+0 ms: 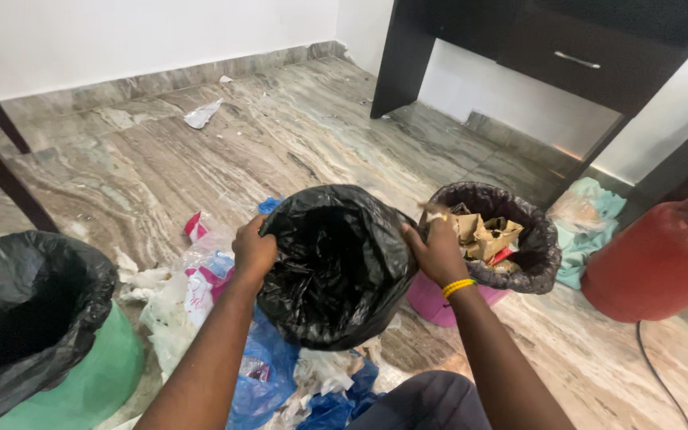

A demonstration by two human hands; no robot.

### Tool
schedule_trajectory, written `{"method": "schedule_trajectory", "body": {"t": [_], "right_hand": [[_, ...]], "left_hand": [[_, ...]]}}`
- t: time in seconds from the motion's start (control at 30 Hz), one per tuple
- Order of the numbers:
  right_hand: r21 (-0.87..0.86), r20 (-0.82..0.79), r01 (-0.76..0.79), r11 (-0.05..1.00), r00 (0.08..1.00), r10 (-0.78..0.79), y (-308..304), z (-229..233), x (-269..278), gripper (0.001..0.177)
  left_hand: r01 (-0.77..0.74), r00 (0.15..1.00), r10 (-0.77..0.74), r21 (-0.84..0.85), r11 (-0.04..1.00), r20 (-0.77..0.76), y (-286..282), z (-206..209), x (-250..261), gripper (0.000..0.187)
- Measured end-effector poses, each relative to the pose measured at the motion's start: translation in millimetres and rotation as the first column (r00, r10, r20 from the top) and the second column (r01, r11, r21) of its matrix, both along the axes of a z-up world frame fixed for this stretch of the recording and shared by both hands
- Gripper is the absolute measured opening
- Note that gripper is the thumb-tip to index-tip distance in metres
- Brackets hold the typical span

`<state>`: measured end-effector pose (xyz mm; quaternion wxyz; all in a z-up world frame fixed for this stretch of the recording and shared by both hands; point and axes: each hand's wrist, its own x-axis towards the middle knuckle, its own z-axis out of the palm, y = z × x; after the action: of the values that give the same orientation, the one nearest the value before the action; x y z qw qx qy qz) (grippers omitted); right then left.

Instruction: The person sits on the floor and lines two green plastic bins with black trash bags. They adjust the bags to fit inside the bins and then begin placing crumpled plastic bags and other waste into the lined bins.

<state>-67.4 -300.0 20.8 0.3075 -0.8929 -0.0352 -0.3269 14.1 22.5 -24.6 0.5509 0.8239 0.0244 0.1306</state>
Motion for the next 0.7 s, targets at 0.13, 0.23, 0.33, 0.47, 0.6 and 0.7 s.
{"method": "schedule_trajectory", "body": {"t": [0.13, 0.23, 0.33, 0.47, 0.6, 0.7], "right_hand": [[-0.116, -0.151, -0.028, 0.993, 0.988, 0.011, 1, 18, -14, 0.022], [-0.328, 0.305, -0.006, 0.945, 0.946, 0.112, 24, 24, -32, 0.021], [-0.232, -0.168, -0.448, 0.863, 0.893, 0.418, 64, 2, -41, 0.02], [-0.368, -0.702, -0.291, 0.883, 0.71, -0.058, 94, -71, 9, 0.042], [-0.399, -0.597, -0.266, 0.877, 0.802, -0.028, 67, -165, 100, 0.05], [-0.402, -0.543, -0.273, 0.874, 0.84, 0.012, 43, -219, 137, 0.051]], "left_hand": [[0.171, 0.985, -0.171, -0.19, 0.967, 0.016, -2, 2, -1, 0.049], [0.258, 0.966, -0.255, -0.176, 0.95, 0.039, -6, 3, 4, 0.051], [0.303, 0.95, -0.296, -0.075, 0.95, 0.096, -16, 2, 4, 0.053], [0.395, 0.907, -0.406, 0.109, 0.912, 0.113, -43, 11, -8, 0.055], [0.575, 0.755, -0.629, 0.273, 0.771, 0.186, -71, 28, -24, 0.053], [0.573, 0.81, -0.585, 0.279, 0.771, -0.046, -80, 33, -36, 0.049]]}}
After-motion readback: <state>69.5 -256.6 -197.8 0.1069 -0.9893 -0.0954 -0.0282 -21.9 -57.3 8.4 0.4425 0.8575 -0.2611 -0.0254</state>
